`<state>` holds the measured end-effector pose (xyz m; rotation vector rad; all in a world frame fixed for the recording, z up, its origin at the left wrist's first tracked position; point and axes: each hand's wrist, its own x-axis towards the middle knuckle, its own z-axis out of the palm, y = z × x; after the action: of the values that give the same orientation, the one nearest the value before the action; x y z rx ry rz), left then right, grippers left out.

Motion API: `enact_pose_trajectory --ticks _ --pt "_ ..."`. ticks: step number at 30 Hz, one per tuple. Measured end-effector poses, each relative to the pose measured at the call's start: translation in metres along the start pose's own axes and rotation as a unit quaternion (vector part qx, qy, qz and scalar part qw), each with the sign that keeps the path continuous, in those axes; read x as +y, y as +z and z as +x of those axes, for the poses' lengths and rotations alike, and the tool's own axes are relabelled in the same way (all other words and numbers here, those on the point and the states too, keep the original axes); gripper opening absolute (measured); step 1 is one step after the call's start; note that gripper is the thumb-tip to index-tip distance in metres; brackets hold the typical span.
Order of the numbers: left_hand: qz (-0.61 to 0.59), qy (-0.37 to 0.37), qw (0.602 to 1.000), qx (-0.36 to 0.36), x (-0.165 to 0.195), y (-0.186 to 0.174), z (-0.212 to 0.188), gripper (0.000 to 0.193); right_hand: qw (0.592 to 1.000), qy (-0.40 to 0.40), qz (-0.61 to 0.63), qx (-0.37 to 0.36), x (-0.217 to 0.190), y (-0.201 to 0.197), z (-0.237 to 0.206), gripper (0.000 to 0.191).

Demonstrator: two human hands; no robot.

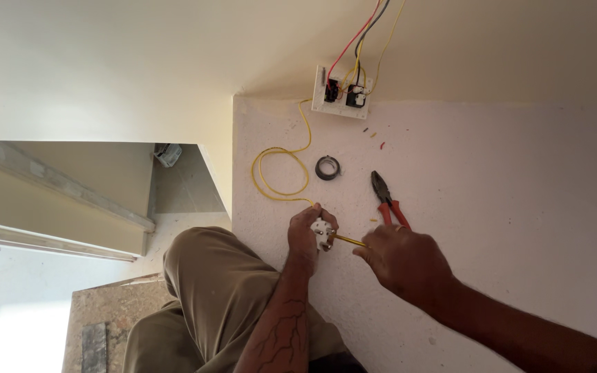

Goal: The person wires an electrical plug by stripping a yellow wire with pliers and securing the wire ends into the plug terminals using a screwdriver.

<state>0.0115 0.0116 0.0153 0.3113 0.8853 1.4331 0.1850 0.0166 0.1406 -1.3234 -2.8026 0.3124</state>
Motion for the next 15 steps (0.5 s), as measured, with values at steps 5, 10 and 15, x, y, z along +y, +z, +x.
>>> enact_pose_trajectory --ticks 5,10,15 --pt "0.015 -0.006 1.000 0.004 -0.005 -0.002 0.002 0.046 0.958 -0.235 -0.137 0.091 -0.001 -0.001 -0.007 0.028" --pt "0.033 -0.015 0.999 -0.001 -0.010 -0.006 0.004 0.047 0.973 -0.187 -0.129 0.044 0.002 0.003 -0.005 0.029" --pt "0.035 -0.006 0.999 0.001 -0.015 -0.016 0.010 0.047 0.956 -0.182 -0.210 -0.093 0.007 0.016 -0.002 0.032"
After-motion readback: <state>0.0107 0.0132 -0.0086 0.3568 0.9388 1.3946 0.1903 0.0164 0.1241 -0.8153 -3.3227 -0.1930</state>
